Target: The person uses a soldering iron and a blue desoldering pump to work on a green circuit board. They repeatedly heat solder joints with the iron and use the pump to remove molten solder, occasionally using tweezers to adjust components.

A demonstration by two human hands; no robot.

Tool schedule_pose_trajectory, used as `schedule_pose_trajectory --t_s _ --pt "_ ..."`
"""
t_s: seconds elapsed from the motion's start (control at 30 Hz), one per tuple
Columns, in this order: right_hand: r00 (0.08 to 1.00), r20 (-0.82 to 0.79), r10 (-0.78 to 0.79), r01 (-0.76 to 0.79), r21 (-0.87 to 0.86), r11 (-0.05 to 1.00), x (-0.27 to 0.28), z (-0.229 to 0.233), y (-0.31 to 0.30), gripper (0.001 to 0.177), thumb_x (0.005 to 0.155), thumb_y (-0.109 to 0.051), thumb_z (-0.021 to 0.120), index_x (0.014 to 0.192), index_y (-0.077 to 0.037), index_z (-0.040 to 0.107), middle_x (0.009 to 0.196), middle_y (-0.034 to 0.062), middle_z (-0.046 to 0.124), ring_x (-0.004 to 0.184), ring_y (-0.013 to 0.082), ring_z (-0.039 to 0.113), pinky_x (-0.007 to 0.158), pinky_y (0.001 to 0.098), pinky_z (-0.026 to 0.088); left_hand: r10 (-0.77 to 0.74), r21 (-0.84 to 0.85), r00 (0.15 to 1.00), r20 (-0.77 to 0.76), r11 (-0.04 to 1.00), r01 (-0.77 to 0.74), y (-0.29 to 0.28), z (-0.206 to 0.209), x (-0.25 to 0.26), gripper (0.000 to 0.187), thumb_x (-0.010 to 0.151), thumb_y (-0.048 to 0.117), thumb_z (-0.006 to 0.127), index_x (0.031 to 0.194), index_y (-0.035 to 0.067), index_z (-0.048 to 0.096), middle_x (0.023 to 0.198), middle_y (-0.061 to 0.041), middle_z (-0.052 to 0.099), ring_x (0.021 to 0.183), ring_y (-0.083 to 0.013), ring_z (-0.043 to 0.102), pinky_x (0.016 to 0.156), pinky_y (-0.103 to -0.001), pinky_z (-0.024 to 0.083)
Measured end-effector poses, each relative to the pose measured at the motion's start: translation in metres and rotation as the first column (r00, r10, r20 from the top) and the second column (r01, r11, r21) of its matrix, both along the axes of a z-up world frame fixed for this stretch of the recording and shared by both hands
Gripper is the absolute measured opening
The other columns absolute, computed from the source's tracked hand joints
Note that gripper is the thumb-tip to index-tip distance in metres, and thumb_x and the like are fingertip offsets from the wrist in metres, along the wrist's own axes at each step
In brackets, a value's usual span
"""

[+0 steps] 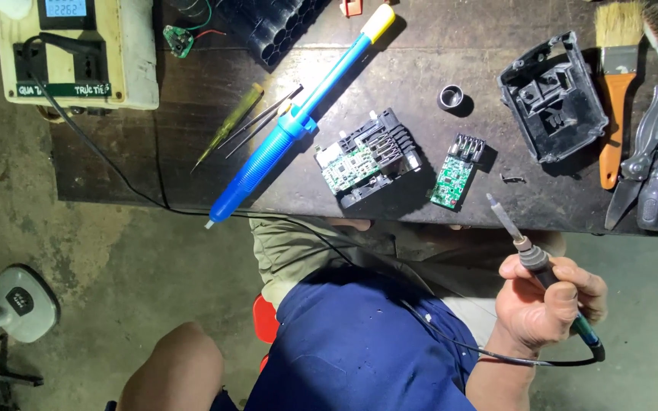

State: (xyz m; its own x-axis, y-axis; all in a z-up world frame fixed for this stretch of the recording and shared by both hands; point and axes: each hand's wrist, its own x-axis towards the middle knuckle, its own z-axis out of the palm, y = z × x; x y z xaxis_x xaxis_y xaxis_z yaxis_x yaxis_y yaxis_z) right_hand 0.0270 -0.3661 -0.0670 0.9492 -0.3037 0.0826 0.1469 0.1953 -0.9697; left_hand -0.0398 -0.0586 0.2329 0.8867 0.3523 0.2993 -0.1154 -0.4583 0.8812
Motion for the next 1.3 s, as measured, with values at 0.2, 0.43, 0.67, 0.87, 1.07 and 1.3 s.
schedule_pose_trajectory --t_s 0.2,0.43,0.67,0.87,1.07,1.3 --pt "0.999 -0.04 -0.015 0.015 -0.001 1.0 -0.003 -0.006 -0.005 0.037 0.09 -0.043 0.082 0.09 -0.016 0.056 0.075 0.0032 0.044 0.061 0.0185 0.047 0.05 0.033 0.046 0.052 0.078 0.994 -0.097 0.996 -0.044 -0.008 -0.052 0.011 0.071 0.073 0.021 0.086 0.132 0.005 0.051 0.123 -0.014 0.056 0.102 -0.0199 0.061 0.084 -0.029 0.058" --pt "1.0 -0.026 -0.017 0.016 -0.019 1.0 -0.001 -0.008 -0.007 0.036 0.09 -0.042 0.082 0.092 -0.014 0.058 0.076 0.007 0.049 0.061 0.0224 0.051 0.051 0.0346 0.048 0.109 0.165 0.973 -0.204 0.983 -0.076 -0.008 -0.194 0.015 0.095 0.071 0.025 0.095 0.146 0.002 0.042 0.141 -0.016 0.05 0.091 -0.0152 0.06 0.073 -0.024 0.059" --pt "1.0 0.02 0.012 -0.012 -0.025 1.0 0.003 -0.002 -0.002 0.038 0.091 -0.044 0.082 0.093 -0.014 0.058 0.071 0.0046 0.047 0.059 0.0208 0.052 0.052 0.0355 0.051 0.104 0.15 0.972 -0.212 0.986 -0.073 0.0 -0.237 0.043 0.09 0.075 0.024 0.089 0.149 0.0 0.044 0.135 -0.016 0.062 0.054 -0.0108 0.047 0.057 -0.026 0.053" --pt "0.999 0.04 0.024 -0.02 -0.106 0.994 0.005 -0.008 -0.012 0.037 0.099 -0.043 0.075 0.098 -0.015 0.051 0.073 0.0035 0.04 0.057 0.0201 0.043 0.053 0.0357 0.048 -0.178 -0.016 0.927 -0.331 0.983 0.183 0.04 -0.23 0.047 0.087 0.074 0.003 0.08 0.153 0.008 0.044 0.146 -0.016 0.059 0.059 -0.0096 0.062 0.056 -0.023 0.056" --pt "0.997 0.061 0.05 -0.04 -0.152 0.988 0.009 -0.008 -0.009 0.041 0.1 -0.048 0.073 0.098 -0.014 0.05 0.067 0.0048 0.038 0.053 0.0216 0.039 0.053 0.0378 0.045 -0.428 -0.136 0.8 -0.421 0.901 0.411 0.074 -0.206 0.062 0.084 0.089 0.003 0.073 0.162 0.01 0.031 0.069 -0.001 0.056 0.056 -0.0097 0.051 0.054 -0.026 0.043" --pt "0.996 0.014 0.086 -0.083 -0.112 0.99 0.007 -0.017 -0.018 0.037 0.101 -0.048 0.071 0.101 -0.018 0.049 0.071 0.001 0.03 0.059 0.0183 0.036 0.054 0.0351 0.041 -0.53 -0.274 0.707 -0.469 0.848 0.454 0.089 -0.207 0.08 0.086 0.089 0.007 0.076 0.162 0.02 0.034 0.062 0.0 0.054 0.057 -0.0064 0.047 0.055 -0.022 0.039"
